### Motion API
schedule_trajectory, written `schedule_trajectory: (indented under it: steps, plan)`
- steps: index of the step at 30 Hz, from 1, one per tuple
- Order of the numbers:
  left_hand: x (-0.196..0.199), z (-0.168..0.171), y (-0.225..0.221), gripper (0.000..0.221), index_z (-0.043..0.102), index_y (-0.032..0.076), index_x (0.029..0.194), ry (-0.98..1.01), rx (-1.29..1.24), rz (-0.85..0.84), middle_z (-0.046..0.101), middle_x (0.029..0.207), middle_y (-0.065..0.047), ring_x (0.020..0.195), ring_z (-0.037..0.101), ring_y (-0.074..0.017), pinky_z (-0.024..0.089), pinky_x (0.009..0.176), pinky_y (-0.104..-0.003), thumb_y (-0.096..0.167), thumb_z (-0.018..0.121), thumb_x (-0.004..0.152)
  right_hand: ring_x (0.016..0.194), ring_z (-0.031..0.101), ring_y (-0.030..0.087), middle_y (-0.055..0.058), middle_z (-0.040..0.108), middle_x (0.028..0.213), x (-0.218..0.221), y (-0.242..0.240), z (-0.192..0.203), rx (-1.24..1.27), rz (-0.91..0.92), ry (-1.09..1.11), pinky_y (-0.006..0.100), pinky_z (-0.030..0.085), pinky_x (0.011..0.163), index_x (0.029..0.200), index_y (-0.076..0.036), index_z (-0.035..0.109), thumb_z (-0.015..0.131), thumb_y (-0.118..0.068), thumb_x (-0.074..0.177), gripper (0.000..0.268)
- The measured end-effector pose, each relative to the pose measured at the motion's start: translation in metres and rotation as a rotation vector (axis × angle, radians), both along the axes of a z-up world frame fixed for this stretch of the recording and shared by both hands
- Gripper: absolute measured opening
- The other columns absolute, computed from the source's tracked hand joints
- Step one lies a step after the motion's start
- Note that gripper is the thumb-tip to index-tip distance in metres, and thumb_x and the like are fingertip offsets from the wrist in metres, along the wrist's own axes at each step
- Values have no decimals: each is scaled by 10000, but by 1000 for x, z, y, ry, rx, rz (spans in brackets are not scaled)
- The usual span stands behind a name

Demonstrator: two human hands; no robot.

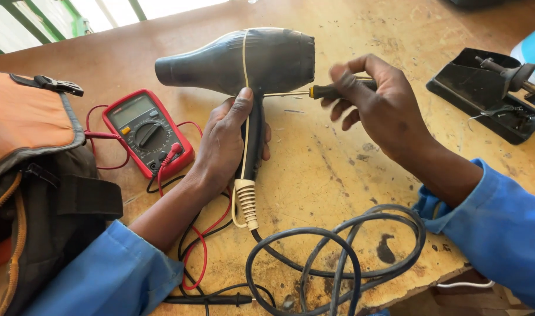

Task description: Using a screwdriver to remove screws and open the plastic housing of a hair dryer to access internal components.

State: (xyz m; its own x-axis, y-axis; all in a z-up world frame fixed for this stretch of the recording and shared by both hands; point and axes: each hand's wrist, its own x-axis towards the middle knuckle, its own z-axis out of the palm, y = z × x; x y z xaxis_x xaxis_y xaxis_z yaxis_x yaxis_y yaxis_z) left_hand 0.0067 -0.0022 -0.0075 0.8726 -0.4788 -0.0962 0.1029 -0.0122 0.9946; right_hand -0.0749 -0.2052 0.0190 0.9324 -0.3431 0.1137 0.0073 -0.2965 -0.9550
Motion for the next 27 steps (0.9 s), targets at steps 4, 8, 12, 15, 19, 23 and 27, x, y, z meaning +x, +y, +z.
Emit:
schedule_trajectory:
  steps: [4,8,12,15,19,23,27]
  plan:
    - [1,-5,-1,429,511,63,884,-42,-15,2,677,675,-138,444,618,-211,457,406,-320,451,392,1024,519,555,114,67,651,680,5,-9,-11,51,40,-41,229,444,479,882,-93,580,602,-310,1067,286]
    - [-3,-1,-1,447,522,50,881,-26,-4,-8,669,679,-148,453,603,-214,468,396,-331,448,386,1031,547,549,104,55,647,690,4,-10,-13,27,-8,-73,239,441,498,953,-110,556,622,-269,1043,195]
    - [-3,-4,-2,457,532,44,845,24,-61,21,657,682,-160,465,600,-222,454,389,-335,432,392,1044,716,602,137,74,658,891,3,-16,-16,27,104,-180,279,555,679,1064,-151,534,727,-153,932,234]
    - [-4,-5,0,429,517,50,877,27,-77,32,652,696,-162,472,605,-227,461,394,-337,425,395,1046,755,660,149,72,707,989,-1,-4,-5,44,59,-83,284,595,651,1068,-144,560,712,-207,902,234]
    - [-5,-4,0,410,478,51,891,18,-82,7,648,689,-165,448,589,-229,458,384,-341,427,401,1033,539,558,117,73,645,700,2,-8,-14,86,60,-82,243,476,486,951,-46,643,544,-365,1060,352]
    - [-3,-5,-2,467,545,40,829,9,-39,30,659,667,-150,440,593,-216,436,369,-335,433,386,1025,671,596,118,55,647,782,2,-12,-18,-21,87,-202,259,523,621,1001,-119,557,655,-160,1035,111]
    - [-5,-3,-2,482,541,31,804,32,-45,44,646,668,-152,448,588,-220,446,370,-336,425,385,1035,631,632,136,74,656,773,-1,-8,-10,57,57,-78,265,552,534,974,-107,561,628,-359,979,261]
